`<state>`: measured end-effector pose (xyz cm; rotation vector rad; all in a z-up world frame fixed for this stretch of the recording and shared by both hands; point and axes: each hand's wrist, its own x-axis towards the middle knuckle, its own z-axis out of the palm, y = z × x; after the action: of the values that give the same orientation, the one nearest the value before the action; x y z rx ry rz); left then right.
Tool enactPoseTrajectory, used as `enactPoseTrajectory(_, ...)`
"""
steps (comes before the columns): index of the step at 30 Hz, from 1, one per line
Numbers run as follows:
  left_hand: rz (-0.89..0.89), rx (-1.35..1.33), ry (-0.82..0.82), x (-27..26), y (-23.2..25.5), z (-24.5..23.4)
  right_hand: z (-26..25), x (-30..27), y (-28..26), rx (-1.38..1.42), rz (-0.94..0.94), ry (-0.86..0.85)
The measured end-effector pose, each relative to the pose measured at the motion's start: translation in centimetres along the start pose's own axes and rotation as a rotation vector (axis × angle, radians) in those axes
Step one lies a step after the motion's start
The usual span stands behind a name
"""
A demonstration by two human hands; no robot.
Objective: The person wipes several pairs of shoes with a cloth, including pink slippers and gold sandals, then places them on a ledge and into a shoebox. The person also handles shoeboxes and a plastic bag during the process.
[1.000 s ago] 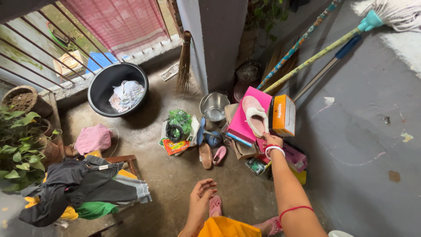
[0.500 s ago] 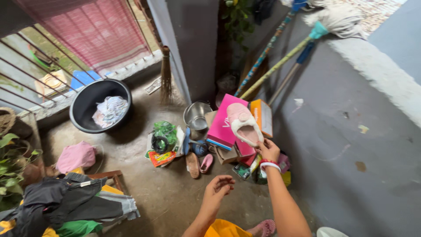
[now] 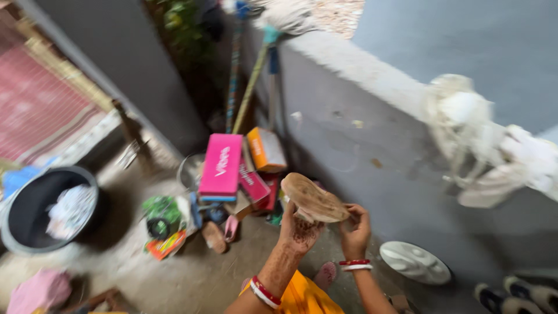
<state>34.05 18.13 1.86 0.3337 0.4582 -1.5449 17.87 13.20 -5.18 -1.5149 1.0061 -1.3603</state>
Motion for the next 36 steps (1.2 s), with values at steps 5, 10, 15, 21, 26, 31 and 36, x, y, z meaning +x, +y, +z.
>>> enactPoseTrajectory(5,-0.071,0.226,-0.098,2.4,-4.6,2.5,-6.6,0.9,-2.0,-0.223,0.095,-0.014)
enactPoseTrajectory(10,-0.089,0.517,0.047,4.0,-9.3,4.7,-16.6,4.4,-2.0,-0.279,0.195,0.241)
enactPoseTrajectory(15,-0.080,0.634,-0.107,6.4,-13.9,3.3,-25.9,12.3,-3.2,-0.154,-0.124,0.518)
enactPoseTrajectory(21,-0.082,0.678,-0.121,8.3,-17.4,1.8,-29.4,20.6,-7.7,-0.821,-0.372,0.426)
enactPoseTrajectory(26,-0.065,0.628,-0.122,7.4,-18.3,2.1,-30.9,24.4,-7.0,-1.116,-0.419,0.180)
enactPoseTrajectory(31,-0.041,0.652,-0.106,5.8,-18.2,3.4,-31.6,21.8,-7.6,-0.829,-0.425,0.345)
enactPoseTrajectory(36,-0.001,0.703,-0.061,6.5,-17.9,4.0,-26.4,13.2,-13.2,-0.590,-0.536,0.468)
